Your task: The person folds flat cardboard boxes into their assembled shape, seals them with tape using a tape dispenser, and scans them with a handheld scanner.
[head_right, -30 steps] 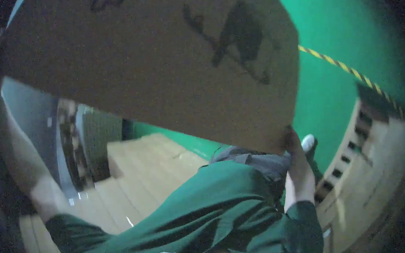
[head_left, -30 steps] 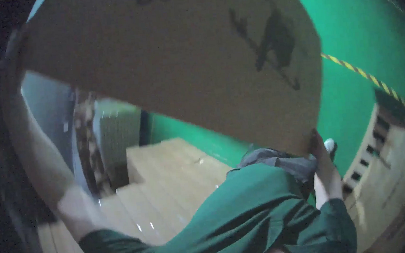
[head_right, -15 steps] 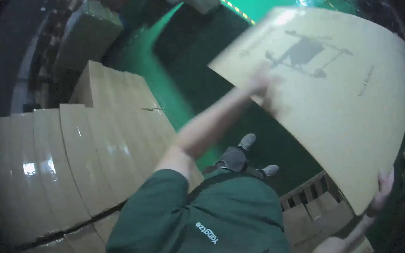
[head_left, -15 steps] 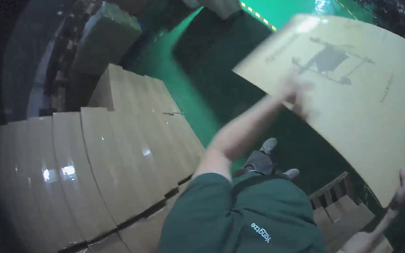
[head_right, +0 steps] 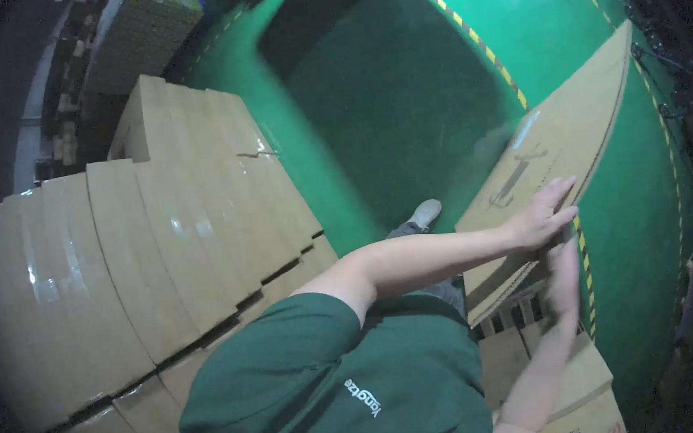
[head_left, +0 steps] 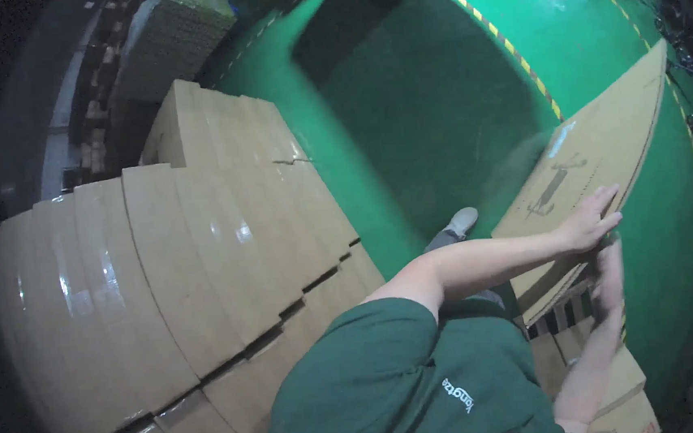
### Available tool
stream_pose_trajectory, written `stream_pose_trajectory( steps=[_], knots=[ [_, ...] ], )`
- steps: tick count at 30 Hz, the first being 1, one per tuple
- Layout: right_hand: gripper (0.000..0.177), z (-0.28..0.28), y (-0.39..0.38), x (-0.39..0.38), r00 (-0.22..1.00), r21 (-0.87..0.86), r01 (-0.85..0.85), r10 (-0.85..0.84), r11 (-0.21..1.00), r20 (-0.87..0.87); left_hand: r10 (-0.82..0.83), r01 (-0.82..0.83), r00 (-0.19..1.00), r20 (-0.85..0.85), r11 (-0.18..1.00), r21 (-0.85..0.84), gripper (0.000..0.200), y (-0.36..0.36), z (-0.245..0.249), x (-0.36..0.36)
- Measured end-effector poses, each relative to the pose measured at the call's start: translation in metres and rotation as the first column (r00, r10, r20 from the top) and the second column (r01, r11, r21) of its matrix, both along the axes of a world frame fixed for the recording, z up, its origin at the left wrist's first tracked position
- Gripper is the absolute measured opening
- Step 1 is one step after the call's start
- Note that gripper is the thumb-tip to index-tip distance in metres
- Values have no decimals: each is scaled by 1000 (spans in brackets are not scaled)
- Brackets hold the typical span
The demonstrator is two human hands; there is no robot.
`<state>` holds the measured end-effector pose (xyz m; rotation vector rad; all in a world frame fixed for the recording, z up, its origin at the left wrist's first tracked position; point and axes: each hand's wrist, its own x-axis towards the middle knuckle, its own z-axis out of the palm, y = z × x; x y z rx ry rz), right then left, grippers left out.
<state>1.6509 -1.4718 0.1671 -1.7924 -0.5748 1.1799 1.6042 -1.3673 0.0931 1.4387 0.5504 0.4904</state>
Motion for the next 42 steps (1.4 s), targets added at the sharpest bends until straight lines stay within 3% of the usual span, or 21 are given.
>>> stream_pose_trajectory(
  steps=[1, 4, 7, 10, 12, 13, 15, 18, 21, 22, 25, 28, 31, 34, 37, 40, 42],
  knots=[
    [51, -6, 10, 19, 973, 67, 150, -136, 986, -185, -6, 6, 1000, 16, 1000, 3, 63, 0, 1, 1],
    [48, -32, 38, 67, 965, 69, 251, -244, 966, -94, -18, 19, 1000, -11, 1000, 20, 66, 1, 4, -1],
    [64, -57, 50, 79, 967, -6, 240, -240, 971, -80, 33, -33, 999, -12, 999, -36, 69, 15, -1, -14],
    [36, -48, 44, 82, 986, 33, 168, -168, 985, -6, 85, -61, 988, -129, 982, 178, 60, 30, 13, -32],
    [27, -42, 45, 96, 950, -37, -22, 33, 999, 311, 188, -54, 965, -183, 826, 561, 52, 41, 20, -35],
    [26, -39, 45, 103, 917, -63, -66, 86, 996, 390, 217, -49, 959, -184, 763, 644, 51, 45, 29, -32],
    [23, -46, 56, 106, 845, -182, -66, 152, 981, 513, 120, 214, 850, -513, 811, 545, 38, 61, 55, -31],
    [16, -65, 89, 88, 842, -149, -132, 190, 980, 505, 64, 428, 677, -733, 777, 462, 23, 85, 55, -6],
    [28, -43, 96, 72, 831, -213, -194, 276, 958, 482, 97, 464, 637, -765, 744, 481, 24, 102, 76, -5],
    [31, -42, 80, 80, 827, -273, -119, 248, 955, 505, 32, 495, 678, -735, 718, 488, 27, 98, 67, 5],
    [38, -42, 61, 102, 822, -240, -198, 294, 950, 487, 39, 503, 628, -777, 742, 444, 19, 117, 73, 13],
    [25, -30, 44, 98, 783, -511, -169, 430, 843, 450, 193, 337, 653, -732, 791, 510, 29, 143, 51, 11],
    [15, 2, 16, 81, 844, -473, -144, 358, 869, 400, 167, 457, 580, -798, 744, 488, 35, 150, 54, 12],
    [23, -4, 9, 79, 839, -549, -75, 350, 832, 416, 164, 586, 512, -843, 650, 483, 34, 127, 72, 44],
    [24, -2, 14, 69, 820, -507, -110, 366, 855, 440, 180, 560, 569, -802, 630, 538, 32, 109, 76, 85],
    [36, 0, 9, 77, 825, -525, -174, 414, 833, 384, 202, 520, 560, -804, 670, 530, 32, 114, 70, 112],
    [30, -6, -2, 89, 836, -531, -175, 410, 829, 365, 243, 420, 568, -786, 735, 532, 32, 129, 71, 114]
  ],
)
